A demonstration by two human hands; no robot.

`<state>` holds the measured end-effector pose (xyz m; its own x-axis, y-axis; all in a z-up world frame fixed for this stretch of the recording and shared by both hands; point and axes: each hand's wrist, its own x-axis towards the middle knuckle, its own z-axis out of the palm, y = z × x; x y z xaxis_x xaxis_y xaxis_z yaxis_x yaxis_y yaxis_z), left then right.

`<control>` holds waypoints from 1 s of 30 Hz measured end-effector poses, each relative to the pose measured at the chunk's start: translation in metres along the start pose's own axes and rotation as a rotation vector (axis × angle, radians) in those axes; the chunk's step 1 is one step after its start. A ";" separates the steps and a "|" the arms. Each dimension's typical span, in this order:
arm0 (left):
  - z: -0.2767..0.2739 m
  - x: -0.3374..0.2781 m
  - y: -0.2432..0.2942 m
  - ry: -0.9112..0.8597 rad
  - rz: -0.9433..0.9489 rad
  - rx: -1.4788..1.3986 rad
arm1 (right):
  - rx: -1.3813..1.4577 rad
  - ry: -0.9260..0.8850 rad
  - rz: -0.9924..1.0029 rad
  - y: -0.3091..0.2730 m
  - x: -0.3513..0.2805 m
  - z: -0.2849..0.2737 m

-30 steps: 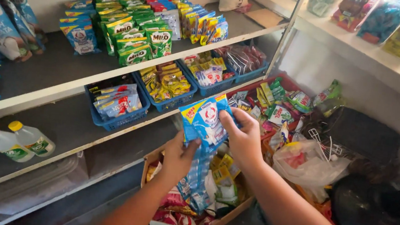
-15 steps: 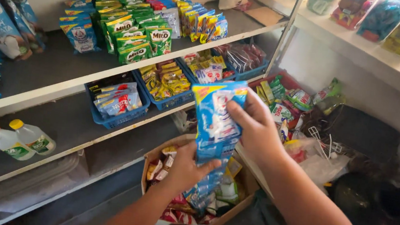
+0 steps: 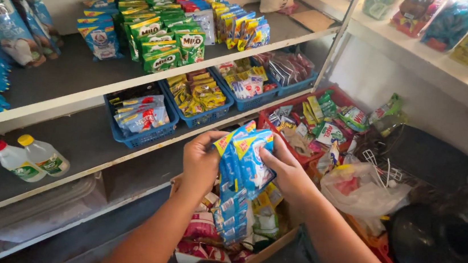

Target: Organizing and restocking various product sachets and condiment bottles on grocery store shelves.

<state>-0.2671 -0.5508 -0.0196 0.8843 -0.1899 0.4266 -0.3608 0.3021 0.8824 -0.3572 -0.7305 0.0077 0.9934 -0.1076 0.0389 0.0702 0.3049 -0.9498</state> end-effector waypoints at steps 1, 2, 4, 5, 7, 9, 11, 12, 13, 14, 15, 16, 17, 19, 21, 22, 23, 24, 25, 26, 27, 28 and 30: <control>0.002 0.004 0.005 -0.009 -0.090 -0.142 | 0.019 -0.047 -0.017 -0.007 -0.004 0.005; 0.003 0.006 0.016 -0.004 -0.085 -0.138 | 0.020 -0.054 -0.018 -0.007 -0.002 0.001; 0.005 0.009 0.036 -0.117 -0.019 0.115 | 0.028 -0.160 0.005 -0.007 -0.002 -0.006; 0.006 0.010 0.045 -0.114 -0.022 0.118 | 0.031 -0.163 0.009 -0.007 -0.001 -0.004; 0.010 0.019 0.064 -0.175 -0.084 0.125 | 0.197 -0.252 -0.081 -0.011 0.006 -0.003; 0.007 0.026 0.072 -0.212 -0.030 0.159 | 0.226 -0.289 -0.123 -0.030 0.001 0.012; -0.002 0.032 0.082 -0.248 0.019 0.197 | 0.260 -0.327 -0.160 -0.040 -0.002 0.027; -0.005 0.035 0.088 -0.356 0.007 0.112 | 0.206 -0.319 -0.187 -0.043 -0.003 0.031; -0.009 0.037 0.093 -0.464 -0.006 0.027 | 0.152 -0.312 -0.213 -0.046 -0.004 0.035; -0.014 0.034 0.100 -0.459 -0.008 0.029 | 0.153 -0.316 -0.209 -0.047 -0.005 0.036; -0.018 0.031 0.108 -0.476 -0.143 -0.076 | 0.130 -0.309 -0.208 -0.048 -0.005 0.038; -0.023 0.029 0.116 -0.495 -0.276 -0.182 | 0.106 -0.301 -0.209 -0.050 -0.005 0.039; -0.027 0.019 0.114 -0.491 -0.275 -0.181 | 0.106 -0.305 -0.208 -0.045 -0.004 0.037; -0.034 0.003 0.112 -0.716 -0.174 -0.805 | 0.227 -0.203 -0.195 -0.037 0.001 0.034; -0.017 -0.011 0.093 -0.636 -0.015 -0.615 | 0.168 -0.146 -0.247 -0.027 0.010 0.042; -0.010 -0.023 0.083 -0.535 0.139 -0.427 | 0.105 -0.096 -0.281 -0.020 0.011 0.045; -0.007 -0.026 0.077 -0.528 0.134 -0.426 | 0.108 -0.098 -0.273 -0.016 0.011 0.045; -0.005 -0.028 0.071 -0.397 0.162 -0.168 | 0.095 -0.065 -0.291 -0.012 0.012 0.047; -0.003 -0.030 0.066 -0.263 0.185 0.088 | 0.081 -0.032 -0.310 -0.009 0.013 0.049; -0.003 -0.026 0.067 -0.258 0.185 0.089 | 0.080 -0.036 -0.309 -0.017 0.013 0.049; -0.003 -0.021 0.068 -0.286 0.161 0.021 | 0.200 -0.052 -0.158 -0.025 0.014 0.048; -0.004 -0.018 0.070 -0.313 0.132 -0.045 | 0.321 -0.068 -0.002 -0.032 0.013 0.047; -0.004 -0.013 0.072 -0.303 0.278 0.134 | 0.286 -0.154 -0.003 -0.038 0.016 0.045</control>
<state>-0.3030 -0.5233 0.0376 0.6284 -0.3899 0.6731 -0.6258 0.2605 0.7352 -0.3398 -0.7011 0.0584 0.9937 0.0287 0.1085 0.0739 0.5609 -0.8246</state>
